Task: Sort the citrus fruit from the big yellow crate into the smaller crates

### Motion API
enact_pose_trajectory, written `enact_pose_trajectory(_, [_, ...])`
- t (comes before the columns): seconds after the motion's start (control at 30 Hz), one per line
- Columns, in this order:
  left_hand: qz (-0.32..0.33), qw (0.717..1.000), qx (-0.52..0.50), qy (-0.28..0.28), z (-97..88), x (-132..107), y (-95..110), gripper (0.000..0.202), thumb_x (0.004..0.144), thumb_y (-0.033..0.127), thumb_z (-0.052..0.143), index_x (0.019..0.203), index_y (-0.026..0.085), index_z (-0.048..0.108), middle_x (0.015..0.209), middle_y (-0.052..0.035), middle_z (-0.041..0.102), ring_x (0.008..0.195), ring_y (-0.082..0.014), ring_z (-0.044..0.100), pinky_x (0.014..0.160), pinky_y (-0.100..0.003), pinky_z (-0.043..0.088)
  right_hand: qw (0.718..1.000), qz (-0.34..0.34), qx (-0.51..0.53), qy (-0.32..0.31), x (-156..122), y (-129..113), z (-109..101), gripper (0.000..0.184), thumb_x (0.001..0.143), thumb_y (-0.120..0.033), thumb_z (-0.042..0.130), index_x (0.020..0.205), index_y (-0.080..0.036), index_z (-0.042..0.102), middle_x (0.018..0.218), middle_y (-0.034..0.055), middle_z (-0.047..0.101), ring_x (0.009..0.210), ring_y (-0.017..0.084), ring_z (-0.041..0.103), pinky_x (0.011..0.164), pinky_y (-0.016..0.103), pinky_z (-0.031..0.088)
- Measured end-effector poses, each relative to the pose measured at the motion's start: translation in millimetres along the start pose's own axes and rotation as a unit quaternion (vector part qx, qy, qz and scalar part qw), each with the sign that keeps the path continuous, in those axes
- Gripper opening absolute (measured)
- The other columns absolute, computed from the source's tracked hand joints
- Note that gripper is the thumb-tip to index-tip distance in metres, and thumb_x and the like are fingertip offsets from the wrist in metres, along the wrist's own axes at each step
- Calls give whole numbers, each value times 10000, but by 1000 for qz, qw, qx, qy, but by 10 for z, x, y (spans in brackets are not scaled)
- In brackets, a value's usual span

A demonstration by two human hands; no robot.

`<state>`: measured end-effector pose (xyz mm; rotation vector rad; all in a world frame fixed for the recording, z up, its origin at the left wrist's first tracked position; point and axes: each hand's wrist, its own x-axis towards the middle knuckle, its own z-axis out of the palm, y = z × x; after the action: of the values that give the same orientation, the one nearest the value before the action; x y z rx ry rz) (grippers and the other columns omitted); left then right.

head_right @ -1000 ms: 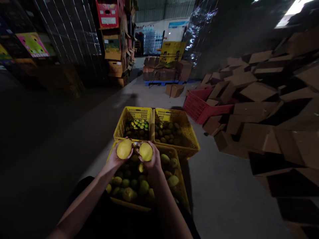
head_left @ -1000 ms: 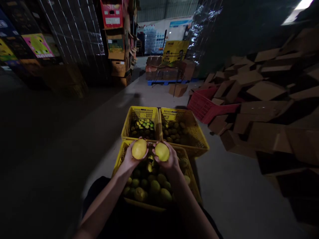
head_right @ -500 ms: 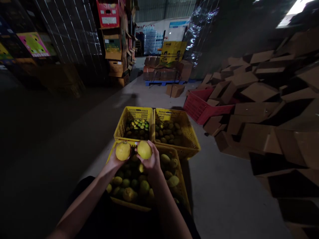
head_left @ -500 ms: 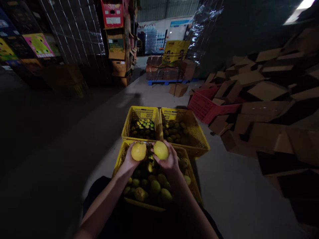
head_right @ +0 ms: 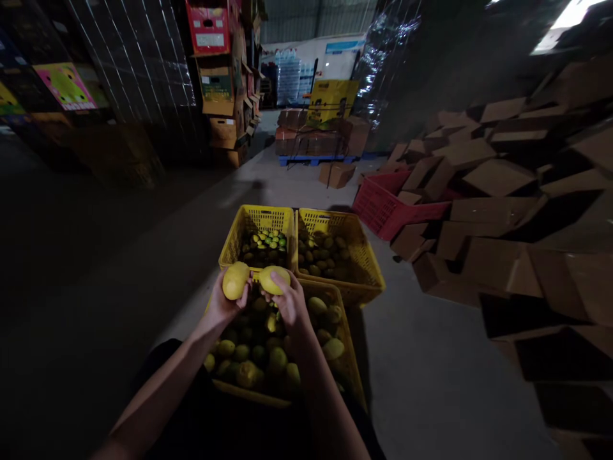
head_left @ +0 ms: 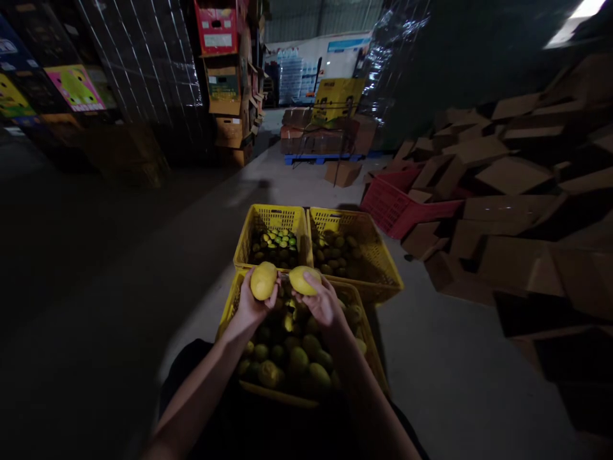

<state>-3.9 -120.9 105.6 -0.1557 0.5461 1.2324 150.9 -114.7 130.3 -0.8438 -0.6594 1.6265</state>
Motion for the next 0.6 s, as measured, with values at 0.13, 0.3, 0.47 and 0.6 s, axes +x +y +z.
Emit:
enact_pose_trajectory(0.13, [-44, 999, 1, -10, -108, 68, 22, 495, 883, 282, 442, 1341, 107, 513, 827, -121, 725, 645, -186, 683, 569, -260, 554, 999, 29, 19, 35, -4, -4, 26, 342, 502, -400, 872, 686, -217, 649, 580, -44, 651, 471, 102, 555, 360, 185, 364])
enact_pose_trajectory(0.3, [-19, 999, -3, 32, -190, 210, -1, 465, 928, 246, 357, 1365, 163, 497, 764, -89, 722, 671, -210, 695, 605, -305, 557, 994, 45, 72, 70, 18, -7, -7, 311, 546, -424, 852, 726, -253, 665, 693, -55, 711, 609, 117, 633, 503, 192, 498])
enact_pose_trajectory(0.47, [18, 999, 22, 39, -138, 169, -21, 403, 959, 273, 387, 1336, 223, 520, 759, -53, 726, 693, -198, 699, 634, -318, 563, 989, 61, 124, 59, 91, 43, -113, 271, 625, -364, 833, 831, -270, 684, 831, -45, 745, 793, 135, 675, 667, 220, 551])
enact_pose_trajectory(0.6, [22, 999, 36, 9, -40, 43, -11, 378, 939, 366, 439, 1249, 207, 584, 792, -52, 728, 722, -198, 703, 628, -308, 574, 992, 47, 117, 26, 109, 89, -177, 284, 653, -391, 816, 872, -262, 690, 877, -23, 751, 868, 141, 675, 723, 216, 555])
